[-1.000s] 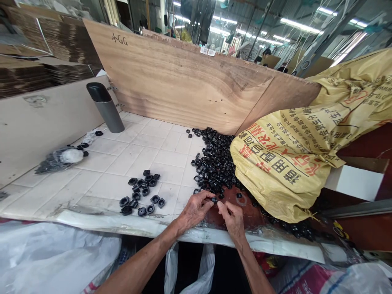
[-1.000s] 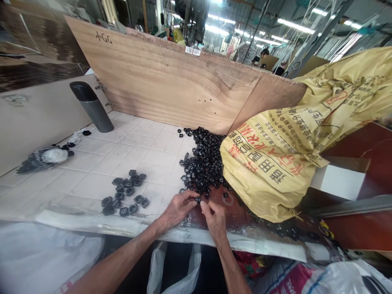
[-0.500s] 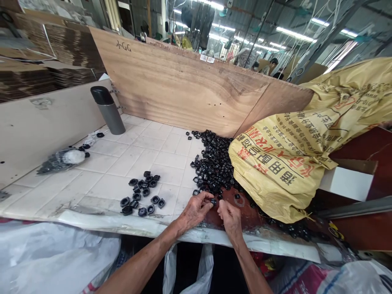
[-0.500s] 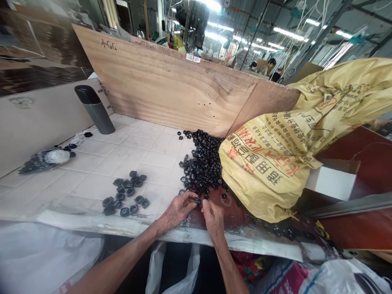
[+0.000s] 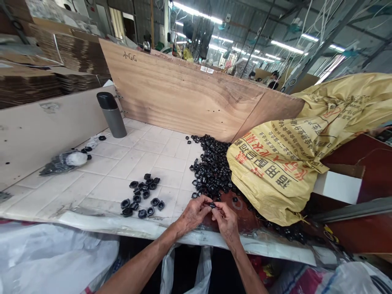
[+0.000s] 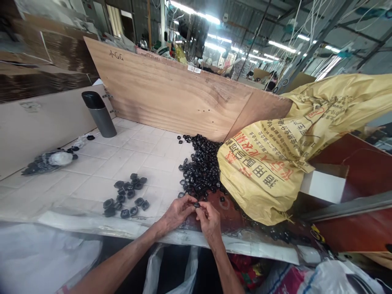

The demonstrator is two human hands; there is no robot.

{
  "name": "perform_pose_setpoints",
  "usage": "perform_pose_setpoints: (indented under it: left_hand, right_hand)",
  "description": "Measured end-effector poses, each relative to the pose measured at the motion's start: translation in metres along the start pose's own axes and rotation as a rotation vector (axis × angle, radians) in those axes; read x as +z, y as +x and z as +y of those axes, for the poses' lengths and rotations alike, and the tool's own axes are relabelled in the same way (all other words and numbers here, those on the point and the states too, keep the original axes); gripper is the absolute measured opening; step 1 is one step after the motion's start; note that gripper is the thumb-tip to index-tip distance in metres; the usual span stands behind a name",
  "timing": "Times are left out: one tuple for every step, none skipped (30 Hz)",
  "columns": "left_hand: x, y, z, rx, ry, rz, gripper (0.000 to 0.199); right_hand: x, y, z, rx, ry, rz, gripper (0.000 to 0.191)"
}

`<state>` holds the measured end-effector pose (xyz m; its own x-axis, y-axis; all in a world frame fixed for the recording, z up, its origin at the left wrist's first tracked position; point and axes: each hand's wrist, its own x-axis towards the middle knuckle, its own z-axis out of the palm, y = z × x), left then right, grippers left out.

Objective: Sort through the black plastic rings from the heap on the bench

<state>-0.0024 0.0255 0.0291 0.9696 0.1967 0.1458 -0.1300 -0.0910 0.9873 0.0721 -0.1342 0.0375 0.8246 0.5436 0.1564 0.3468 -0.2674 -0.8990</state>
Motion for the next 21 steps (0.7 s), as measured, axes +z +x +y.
perform_pose_setpoints:
  left_hand:
    - [0.000, -0.001, -0.002, 0.056, 0.077, -0.003, 0.020]
    - [0.001, -0.003, -0.003, 0.128, 0.160, -0.005, 0.021]
    - [0.002, -0.004, -0.005, 0.210, 0.238, -0.011, 0.022]
    - [0.002, -0.005, -0.005, 0.286, 0.301, -0.021, 0.024]
    - [0.003, -0.006, -0.006, 0.345, 0.342, -0.032, 0.025]
    - [0.004, -0.007, -0.006, 0.376, 0.360, -0.036, 0.025]
    - [0.004, -0.008, -0.005, 0.371, 0.356, -0.031, 0.025]
    - [0.004, -0.008, -0.004, 0.330, 0.329, -0.017, 0.024]
    - [0.004, -0.008, -0.003, 0.260, 0.276, 0.007, 0.023]
    - [0.004, -0.008, -0.002, 0.169, 0.199, 0.031, 0.022]
    - [0.004, -0.007, -0.001, 0.074, 0.105, 0.051, 0.022]
    - [0.004, -0.007, 0.000, -0.010, 0.005, 0.063, 0.023]
    - [0.004, -0.007, 0.001, -0.072, -0.084, 0.065, 0.024]
    - [0.004, -0.008, 0.002, -0.111, -0.153, 0.062, 0.026]
    - [0.004, -0.009, 0.003, -0.130, -0.193, 0.056, 0.027]
    - [0.004, -0.010, 0.004, -0.135, -0.204, 0.047, 0.027]
    - [0.004, -0.012, 0.005, -0.125, -0.182, 0.043, 0.027]
    - [0.004, -0.013, 0.005, -0.103, -0.132, 0.038, 0.024]
    - [0.004, -0.015, 0.004, -0.065, -0.060, 0.037, 0.022]
    - [0.005, -0.017, 0.003, -0.010, 0.031, 0.039, 0.020]
    - [0.006, -0.018, 0.001, 0.057, 0.130, 0.040, 0.019]
  right_hand:
    - [-0.001, 0.001, 0.000, 0.037, 0.028, -0.024, 0.028]
    - [-0.001, 0.002, -0.001, 0.067, 0.059, -0.052, 0.029]
    - [-0.002, 0.003, -0.002, 0.093, 0.092, -0.081, 0.030]
    - [-0.002, 0.004, -0.002, 0.114, 0.120, -0.108, 0.031]
    - [-0.003, 0.005, -0.003, 0.132, 0.137, -0.126, 0.033]
    - [-0.003, 0.005, -0.004, 0.145, 0.139, -0.128, 0.036]
    - [-0.002, 0.005, -0.005, 0.152, 0.127, -0.116, 0.038]
    - [-0.002, 0.004, -0.005, 0.148, 0.108, -0.093, 0.039]
    - [-0.001, 0.004, -0.006, 0.133, 0.089, -0.071, 0.037]
    - [0.000, 0.003, -0.005, 0.104, 0.077, -0.049, 0.033]
    - [0.000, 0.002, -0.005, 0.067, 0.074, -0.035, 0.029]
    - [0.001, 0.001, -0.004, 0.033, 0.078, -0.032, 0.026]
    - [0.001, 0.000, -0.003, 0.010, 0.090, -0.039, 0.026]
    - [0.000, 0.000, -0.003, 0.000, 0.106, -0.047, 0.026]
    - [0.000, -0.001, -0.002, 0.001, 0.120, -0.059, 0.025]
    - [-0.001, -0.001, -0.002, 0.011, 0.129, -0.078, 0.025]
    - [-0.001, -0.001, -0.002, 0.024, 0.132, -0.100, 0.024]
    - [-0.002, -0.001, -0.001, 0.036, 0.132, -0.124, 0.023]
    - [-0.002, 0.000, -0.001, 0.045, 0.130, -0.147, 0.022]
    - [-0.002, 0.000, -0.001, 0.051, 0.130, -0.167, 0.020]
    - [-0.002, 0.000, -0.001, 0.055, 0.135, -0.183, 0.019]
